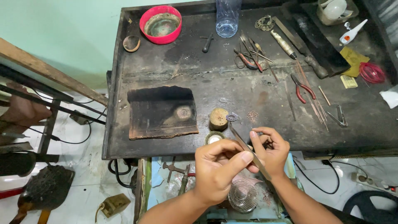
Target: Soldering and assembling small metal rings to create jewelry components
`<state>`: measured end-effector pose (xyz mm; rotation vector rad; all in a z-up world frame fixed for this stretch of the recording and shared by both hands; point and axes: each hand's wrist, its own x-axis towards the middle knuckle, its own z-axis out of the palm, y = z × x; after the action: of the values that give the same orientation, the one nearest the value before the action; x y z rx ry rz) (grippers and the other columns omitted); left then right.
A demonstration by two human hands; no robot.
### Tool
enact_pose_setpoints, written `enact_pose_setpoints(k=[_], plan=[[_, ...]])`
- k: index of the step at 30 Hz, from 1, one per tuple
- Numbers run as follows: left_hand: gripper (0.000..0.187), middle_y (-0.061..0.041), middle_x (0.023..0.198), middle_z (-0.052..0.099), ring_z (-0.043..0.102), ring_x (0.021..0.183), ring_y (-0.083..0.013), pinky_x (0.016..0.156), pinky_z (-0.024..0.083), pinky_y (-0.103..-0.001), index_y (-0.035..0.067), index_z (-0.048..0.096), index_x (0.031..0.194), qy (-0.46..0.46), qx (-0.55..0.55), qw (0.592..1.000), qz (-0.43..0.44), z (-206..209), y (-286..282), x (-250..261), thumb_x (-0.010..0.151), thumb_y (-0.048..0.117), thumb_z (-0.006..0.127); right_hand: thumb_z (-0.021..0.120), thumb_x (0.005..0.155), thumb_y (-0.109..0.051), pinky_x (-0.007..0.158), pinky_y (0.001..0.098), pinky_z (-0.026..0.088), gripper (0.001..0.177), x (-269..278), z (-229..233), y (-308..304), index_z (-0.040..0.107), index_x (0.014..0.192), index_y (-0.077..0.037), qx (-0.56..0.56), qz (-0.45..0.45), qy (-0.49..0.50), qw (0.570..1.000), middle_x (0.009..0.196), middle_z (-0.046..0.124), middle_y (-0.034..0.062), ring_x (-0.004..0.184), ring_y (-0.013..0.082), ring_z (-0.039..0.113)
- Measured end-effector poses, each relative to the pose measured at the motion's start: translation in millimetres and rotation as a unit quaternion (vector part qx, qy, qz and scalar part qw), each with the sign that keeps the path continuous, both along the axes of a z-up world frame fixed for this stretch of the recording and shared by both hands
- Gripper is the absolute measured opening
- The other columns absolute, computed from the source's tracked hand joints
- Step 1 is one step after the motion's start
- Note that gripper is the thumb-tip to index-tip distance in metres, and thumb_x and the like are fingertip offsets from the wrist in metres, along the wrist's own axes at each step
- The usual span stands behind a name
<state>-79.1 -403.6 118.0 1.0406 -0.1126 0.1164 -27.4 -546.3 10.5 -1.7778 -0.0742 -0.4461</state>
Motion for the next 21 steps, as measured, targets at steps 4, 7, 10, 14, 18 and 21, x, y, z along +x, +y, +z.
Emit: enact_pose_setpoints(k=[4, 7, 10, 14, 18, 21], plan=[[0.013, -0.026, 0.077, 0.072, 0.075, 0.067, -0.0324, 0.062, 0.062, -0.033, -0.004, 0.064, 0.085, 0.033, -0.044, 0.998, -0.029, -3.4, 1.9, -1.1, 0.091, 0.004, 0.072, 0.072, 0.096, -0.008, 0.053, 0.0207, 0.037, 0.003, -0.4, 0.5, -0.3, 0.071, 0.094, -0.007, -0.008, -0.011, 0.011, 1.000, 0.052, 0.050, -0.0044, 0.051, 0.0009, 0.041], [0.014, -0.022, 0.074, 0.070, 0.072, 0.063, -0.0299, 0.061, 0.060, -0.032, -0.006, 0.065, 0.082, 0.032, -0.067, 0.996, -0.044, -1.9, 1.8, 0.9, 0.090, 0.003, 0.072, 0.070, 0.097, -0.008, 0.054, 0.0220, 0.036, 0.003, -0.4, 2.9, -0.4, 0.071, 0.094, -0.006, -0.023, -0.008, 0.000, 1.000, 0.051, 0.046, -0.0052, 0.051, 0.0020, 0.038], [0.017, -0.020, 0.074, 0.067, 0.068, 0.062, -0.0273, 0.061, 0.057, -0.030, -0.007, 0.065, 0.082, 0.010, -0.086, 0.994, -0.060, -1.1, 1.2, 2.3, 0.090, 0.006, 0.071, 0.071, 0.096, -0.008, 0.053, 0.0217, 0.036, 0.002, 0.1, -0.6, -2.2, 0.071, 0.094, -0.007, -0.024, -0.005, -0.005, 1.000, 0.051, 0.047, -0.0050, 0.050, 0.0017, 0.038], [0.015, -0.023, 0.081, 0.068, 0.068, 0.066, -0.0299, 0.062, 0.059, -0.030, -0.011, 0.067, 0.087, 0.032, -0.160, 0.981, -0.101, -3.8, 2.4, 1.9, 0.090, 0.004, 0.071, 0.071, 0.096, -0.008, 0.054, 0.0216, 0.036, 0.001, 0.0, -1.5, -3.3, 0.071, 0.096, -0.007, -0.031, -0.002, -0.012, 0.999, 0.052, 0.048, -0.0054, 0.051, 0.0014, 0.039], [0.018, -0.028, 0.084, 0.069, 0.069, 0.072, -0.0306, 0.065, 0.060, -0.028, -0.011, 0.066, 0.093, 0.068, -0.187, 0.969, -0.147, -4.5, 7.1, 0.7, 0.092, 0.007, 0.069, 0.071, 0.097, -0.008, 0.055, 0.0216, 0.037, 0.002, 0.0, -2.9, -4.8, 0.071, 0.097, -0.006, -0.030, 0.003, -0.019, 0.999, 0.054, 0.047, -0.0057, 0.052, 0.0018, 0.039], [0.015, -0.025, 0.083, 0.066, 0.070, 0.073, -0.0336, 0.062, 0.059, -0.027, -0.013, 0.065, 0.096, 0.089, -0.213, 0.961, -0.153, -2.4, 10.8, 0.1, 0.092, 0.002, 0.068, 0.071, 0.097, -0.008, 0.055, 0.0218, 0.038, 0.004, -1.3, 0.7, -4.9, 0.071, 0.096, -0.004, -0.041, 0.000, -0.020, 0.999, 0.054, 0.046, -0.0060, 0.053, 0.0020, 0.039]])
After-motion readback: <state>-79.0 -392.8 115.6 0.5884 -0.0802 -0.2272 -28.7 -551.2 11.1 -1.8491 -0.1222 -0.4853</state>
